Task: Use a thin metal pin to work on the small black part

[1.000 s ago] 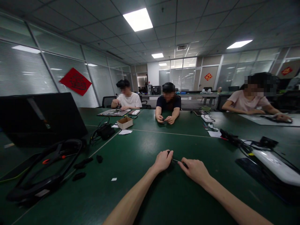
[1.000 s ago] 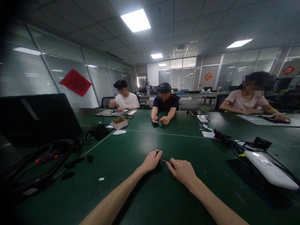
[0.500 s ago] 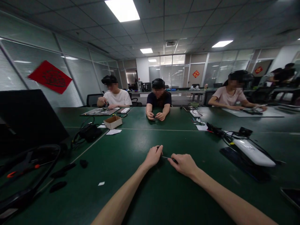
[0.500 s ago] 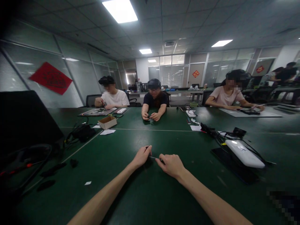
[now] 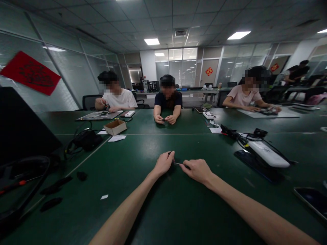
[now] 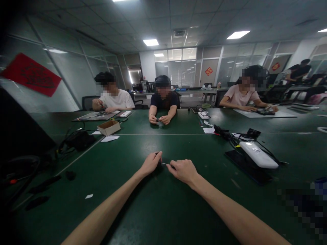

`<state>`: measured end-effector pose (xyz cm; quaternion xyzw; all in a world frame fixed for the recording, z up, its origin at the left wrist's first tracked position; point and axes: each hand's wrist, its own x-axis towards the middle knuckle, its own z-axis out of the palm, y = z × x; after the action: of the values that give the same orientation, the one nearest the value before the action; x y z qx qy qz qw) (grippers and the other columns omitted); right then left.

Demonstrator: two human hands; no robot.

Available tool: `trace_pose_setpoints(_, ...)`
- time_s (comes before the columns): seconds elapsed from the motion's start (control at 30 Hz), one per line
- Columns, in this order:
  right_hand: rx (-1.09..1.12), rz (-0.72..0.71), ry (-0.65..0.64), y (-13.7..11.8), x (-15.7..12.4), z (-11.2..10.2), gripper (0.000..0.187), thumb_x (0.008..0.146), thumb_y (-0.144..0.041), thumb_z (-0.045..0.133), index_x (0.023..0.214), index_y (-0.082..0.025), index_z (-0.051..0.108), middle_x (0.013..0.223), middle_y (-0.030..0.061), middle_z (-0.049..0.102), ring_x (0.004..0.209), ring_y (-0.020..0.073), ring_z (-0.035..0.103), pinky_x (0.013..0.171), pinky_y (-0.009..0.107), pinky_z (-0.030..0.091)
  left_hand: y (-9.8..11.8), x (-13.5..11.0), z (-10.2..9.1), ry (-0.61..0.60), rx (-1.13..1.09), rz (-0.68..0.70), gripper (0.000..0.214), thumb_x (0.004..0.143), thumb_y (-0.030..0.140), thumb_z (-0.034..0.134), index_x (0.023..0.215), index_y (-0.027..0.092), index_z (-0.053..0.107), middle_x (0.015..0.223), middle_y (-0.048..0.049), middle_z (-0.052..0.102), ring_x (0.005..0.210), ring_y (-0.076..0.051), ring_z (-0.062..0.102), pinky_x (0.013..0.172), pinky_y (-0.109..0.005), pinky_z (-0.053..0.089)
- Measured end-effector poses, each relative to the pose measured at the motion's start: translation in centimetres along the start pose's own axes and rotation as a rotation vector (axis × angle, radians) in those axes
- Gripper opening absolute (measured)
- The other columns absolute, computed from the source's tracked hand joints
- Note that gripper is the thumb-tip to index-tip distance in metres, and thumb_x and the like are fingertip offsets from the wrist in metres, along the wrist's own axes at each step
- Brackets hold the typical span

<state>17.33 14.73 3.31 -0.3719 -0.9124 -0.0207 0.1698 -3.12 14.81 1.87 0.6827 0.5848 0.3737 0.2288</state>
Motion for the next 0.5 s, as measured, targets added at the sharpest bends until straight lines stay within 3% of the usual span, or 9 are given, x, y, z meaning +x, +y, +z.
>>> trace_pose_setpoints(0.5,-0.126,-0.014,-0.040,-0.60,-0.56,-0.41,0.051,0.097,-0.046,0.021,0.090,-0.019,0.064,0.067,0.0037,0.062,0.053,0.0099,0.051,0.051,0.023,0.023,-0.12,-0.04,-0.05,-0.036,0.022,0.059,0.056,0.089,0.053,0.029,0.063,0.016,0.063,0.057,-0.0007,0.058,0.057,-0.013,0.053,0.059,-0.023,0.034)
